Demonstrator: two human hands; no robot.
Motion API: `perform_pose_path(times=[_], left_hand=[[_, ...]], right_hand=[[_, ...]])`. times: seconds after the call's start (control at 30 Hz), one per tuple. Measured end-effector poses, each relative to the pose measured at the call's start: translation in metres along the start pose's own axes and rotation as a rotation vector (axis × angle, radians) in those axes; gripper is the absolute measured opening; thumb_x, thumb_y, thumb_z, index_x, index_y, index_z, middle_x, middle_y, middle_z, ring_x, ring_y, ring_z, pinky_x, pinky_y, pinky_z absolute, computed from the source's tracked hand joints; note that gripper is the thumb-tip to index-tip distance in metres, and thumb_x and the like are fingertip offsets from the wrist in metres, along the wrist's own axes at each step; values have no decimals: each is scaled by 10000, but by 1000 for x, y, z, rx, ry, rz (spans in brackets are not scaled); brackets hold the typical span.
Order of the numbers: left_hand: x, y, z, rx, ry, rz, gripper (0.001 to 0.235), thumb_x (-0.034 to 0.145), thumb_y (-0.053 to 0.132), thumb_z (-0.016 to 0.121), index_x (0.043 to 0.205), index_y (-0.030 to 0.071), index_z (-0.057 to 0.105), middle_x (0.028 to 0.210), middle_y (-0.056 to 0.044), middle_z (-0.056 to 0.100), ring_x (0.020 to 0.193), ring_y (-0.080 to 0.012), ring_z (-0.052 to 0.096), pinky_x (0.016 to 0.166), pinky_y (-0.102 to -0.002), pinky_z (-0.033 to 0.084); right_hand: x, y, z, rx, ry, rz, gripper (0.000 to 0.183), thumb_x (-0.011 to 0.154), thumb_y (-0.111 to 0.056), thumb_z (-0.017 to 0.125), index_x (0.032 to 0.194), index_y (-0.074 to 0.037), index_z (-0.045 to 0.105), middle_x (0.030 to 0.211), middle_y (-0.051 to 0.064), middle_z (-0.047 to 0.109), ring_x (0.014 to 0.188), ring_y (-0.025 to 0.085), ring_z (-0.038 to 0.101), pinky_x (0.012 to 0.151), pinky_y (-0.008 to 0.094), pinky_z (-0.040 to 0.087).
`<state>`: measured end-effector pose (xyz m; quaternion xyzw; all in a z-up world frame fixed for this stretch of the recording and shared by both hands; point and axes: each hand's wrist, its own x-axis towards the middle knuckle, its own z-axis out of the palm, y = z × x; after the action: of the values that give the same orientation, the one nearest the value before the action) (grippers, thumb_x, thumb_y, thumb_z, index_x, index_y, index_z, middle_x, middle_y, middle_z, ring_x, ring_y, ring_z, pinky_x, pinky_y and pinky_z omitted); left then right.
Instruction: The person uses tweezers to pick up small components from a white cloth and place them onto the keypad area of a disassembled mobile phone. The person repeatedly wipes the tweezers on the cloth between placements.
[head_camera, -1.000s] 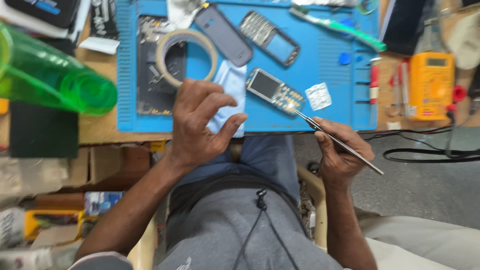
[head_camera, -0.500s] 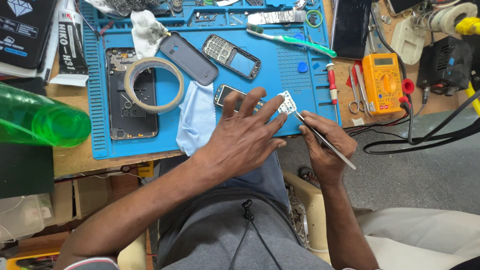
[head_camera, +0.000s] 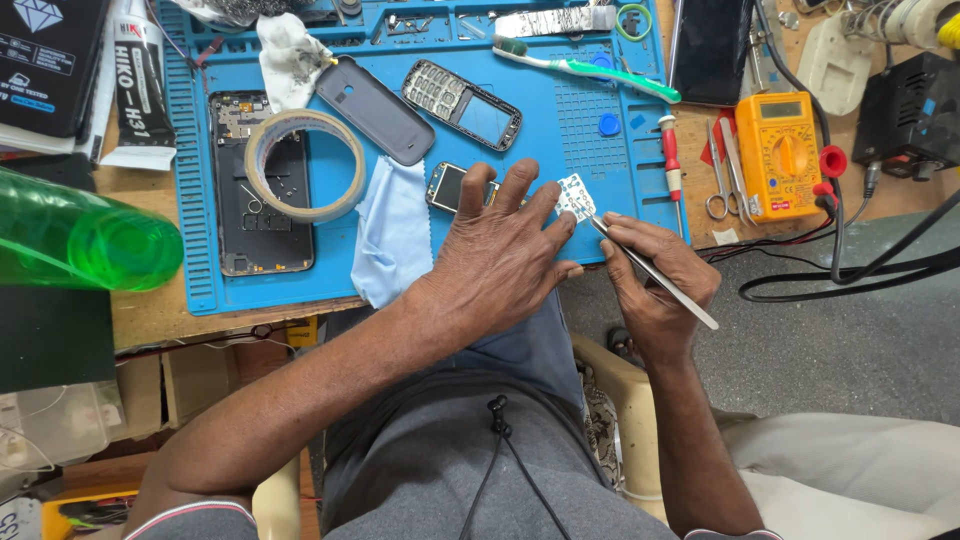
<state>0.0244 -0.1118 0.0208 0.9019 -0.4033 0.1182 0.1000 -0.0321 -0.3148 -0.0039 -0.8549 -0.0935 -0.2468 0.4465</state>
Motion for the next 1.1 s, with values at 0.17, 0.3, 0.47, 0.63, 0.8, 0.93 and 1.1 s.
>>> perform_pose_path(times=[0.17,0.3,0.47,0.63,0.8,0.93,1.1], left_hand=[[1,0,2,40,55,4,469,931,536,641,1172,142,722,1174,-83,607,1337,-316,352,1088,-583,139],[0,0,4,-7,16,3,471,926,524,650,1187,138,718,1186,-91,612,1321,-307,363,1083,-576,144],[1,0,5,-7,11,3,464,938,523,653,1184,134,717,1168,-83,617,1319,-304,371,1081,-577,149],[1,-1,4,5,15,2,472,929,531,656,1181,138,721,1171,-74,620,1308,-294,378,1076,-571,153],[3,-1,0,2,-10,2,472,915,536,650,1151,135,730,1129,-78,623,1288,-303,386,1052,-578,153],[7,-5,-4,-133,-28,-35,377,948,437,637,1150,123,689,1079,-75,634,1253,-290,408,1012,-563,179],[9,-12,-4,-289,49,-57,189,988,214,595,1130,89,596,1020,-66,659,1209,-279,476,966,-543,217]], right_hand=[[0,0,2,-19,4,-18,197,936,67,785,1105,-10,720,1159,151,754,1103,231,754,983,330,623],[-2,-1,1,-45,-1,-32,206,930,60,793,1112,-5,720,1161,157,752,1101,235,752,976,332,619],[-3,1,3,-56,-2,-68,215,923,38,810,1113,-4,719,1161,153,751,1091,236,756,945,320,630],[-7,6,5,-69,5,-90,202,927,20,812,1108,-7,726,1138,161,757,1080,240,759,931,316,633],[-7,13,9,75,75,10,159,983,9,773,1135,12,727,1116,172,760,1031,229,764,908,308,639],[-7,15,10,300,191,230,145,1005,-8,745,1133,49,708,1065,188,754,969,224,769,881,305,654],[-1,20,8,516,271,251,125,1015,3,730,1096,85,684,1017,208,745,914,246,774,854,346,684]])
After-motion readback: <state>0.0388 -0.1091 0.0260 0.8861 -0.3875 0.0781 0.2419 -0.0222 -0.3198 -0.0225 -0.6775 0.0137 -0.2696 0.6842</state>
